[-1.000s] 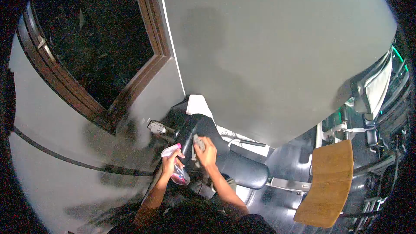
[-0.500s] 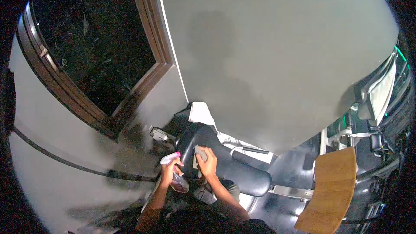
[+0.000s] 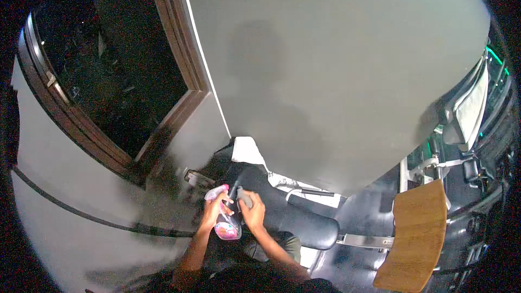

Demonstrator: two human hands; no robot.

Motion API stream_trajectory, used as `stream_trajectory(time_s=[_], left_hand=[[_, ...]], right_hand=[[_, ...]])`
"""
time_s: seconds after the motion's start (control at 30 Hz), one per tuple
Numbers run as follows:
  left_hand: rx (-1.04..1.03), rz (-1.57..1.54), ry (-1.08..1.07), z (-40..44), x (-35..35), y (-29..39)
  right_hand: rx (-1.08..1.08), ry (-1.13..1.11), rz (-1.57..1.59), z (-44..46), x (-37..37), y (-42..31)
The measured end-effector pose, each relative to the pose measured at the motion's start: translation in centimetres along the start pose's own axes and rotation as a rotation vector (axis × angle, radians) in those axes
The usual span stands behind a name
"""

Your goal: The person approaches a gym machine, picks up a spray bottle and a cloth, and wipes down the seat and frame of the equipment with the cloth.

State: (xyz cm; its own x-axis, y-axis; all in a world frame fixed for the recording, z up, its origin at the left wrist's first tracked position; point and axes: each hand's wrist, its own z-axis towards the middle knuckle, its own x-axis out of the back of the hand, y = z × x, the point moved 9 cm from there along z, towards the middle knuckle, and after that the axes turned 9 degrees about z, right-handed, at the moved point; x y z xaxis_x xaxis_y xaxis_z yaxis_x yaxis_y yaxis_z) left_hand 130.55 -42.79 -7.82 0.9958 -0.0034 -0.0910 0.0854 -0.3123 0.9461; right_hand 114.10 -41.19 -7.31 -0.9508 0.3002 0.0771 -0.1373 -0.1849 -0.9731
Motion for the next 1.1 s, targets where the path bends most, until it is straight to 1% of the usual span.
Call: stream_trajectory(time_s=[0.03,0.1,0.17,0.23,0.3,0.37,0.43,0.47,0.5,0.57,0.63,0.67,0.7,0.77,0.8,0.87,0.9,0.97,1.0,1.03,1.1], left_hand=[[0.033,0.001,-0.018,0.8,-0.2,-0.2],[0.069,-0.003,-0.06,1.7,-1.0,-0.1],[0.065,0.028,-0.102,2.3,-1.8,0.3],[0.057,0.059,-0.141,3.0,-2.4,0.8],[0.08,0.031,-0.133,3.5,-2.6,1.0],[0.11,0.003,-0.135,3.6,-2.7,1.0],[0.074,-0.042,-0.124,3.8,-2.6,1.0],[0.079,-0.043,-0.123,3.8,-2.5,0.7],[0.083,-0.029,-0.137,3.8,-2.4,0.6],[0.092,-0.019,-0.147,3.9,-2.4,0.3],[0.092,0.002,-0.137,3.8,-2.2,0.3],[0.097,0.004,-0.134,3.8,-2.1,0.2],[0.097,-0.001,-0.146,3.8,-2.1,0.2],[0.099,-0.004,-0.158,3.8,-2.2,0.3],[0.104,0.001,-0.153,3.7,-2.3,0.4],[0.113,0.005,-0.146,3.6,-2.2,0.5],[0.125,0.01,-0.145,3.7,-2.2,0.4],[0.142,0.013,-0.141,3.5,-2.2,0.5],[0.147,0.007,-0.137,3.4,-2.2,0.6],[0.152,0.001,-0.132,3.3,-2.3,0.8],[0.138,0.007,-0.141,3.2,-2.5,1.2]], right_hand=[[0.024,-0.01,-0.009,-0.3,0.1,-0.8],[-0.004,-0.02,-0.02,1.0,0.4,-0.5],[0.028,0.058,-0.104,3.1,1.0,0.8],[-0.066,0.086,-0.086,5.6,1.6,1.5],[-0.067,0.138,-0.132,7.8,1.9,2.1],[-0.051,0.106,-0.142,8.2,1.9,2.1],[-0.025,-0.011,-0.106,7.5,1.3,0.3],[0.044,-0.052,-0.086,6.8,0.9,-0.1],[0.06,-0.106,-0.065,6.1,0.7,-1.1],[0.032,-0.111,-0.055,5.9,0.8,-0.1],[0.001,-0.047,-0.079,7.2,1.5,1.2],[-0.029,-0.023,-0.16,8.1,2.1,2.0],[-0.065,0.009,-0.171,9.1,2.6,3.3],[-0.152,-0.044,-0.228,11.3,3.1,5.8],[-0.154,-0.044,-0.228,12.4,3.2,5.5],[-0.327,-0.257,-0.405,14.1,1.8,6.0],[-0.328,-0.26,-0.405,15.1,1.7,4.9],[-0.155,-0.536,-0.386,16.1,-1.3,1.9],[-0.157,-0.619,-0.368,16.4,-2.2,2.3],[-0.16,-0.621,-0.367,17.2,-2.5,2.6],[-0.158,-0.827,-0.372,17.3,-4.2,3.3]])
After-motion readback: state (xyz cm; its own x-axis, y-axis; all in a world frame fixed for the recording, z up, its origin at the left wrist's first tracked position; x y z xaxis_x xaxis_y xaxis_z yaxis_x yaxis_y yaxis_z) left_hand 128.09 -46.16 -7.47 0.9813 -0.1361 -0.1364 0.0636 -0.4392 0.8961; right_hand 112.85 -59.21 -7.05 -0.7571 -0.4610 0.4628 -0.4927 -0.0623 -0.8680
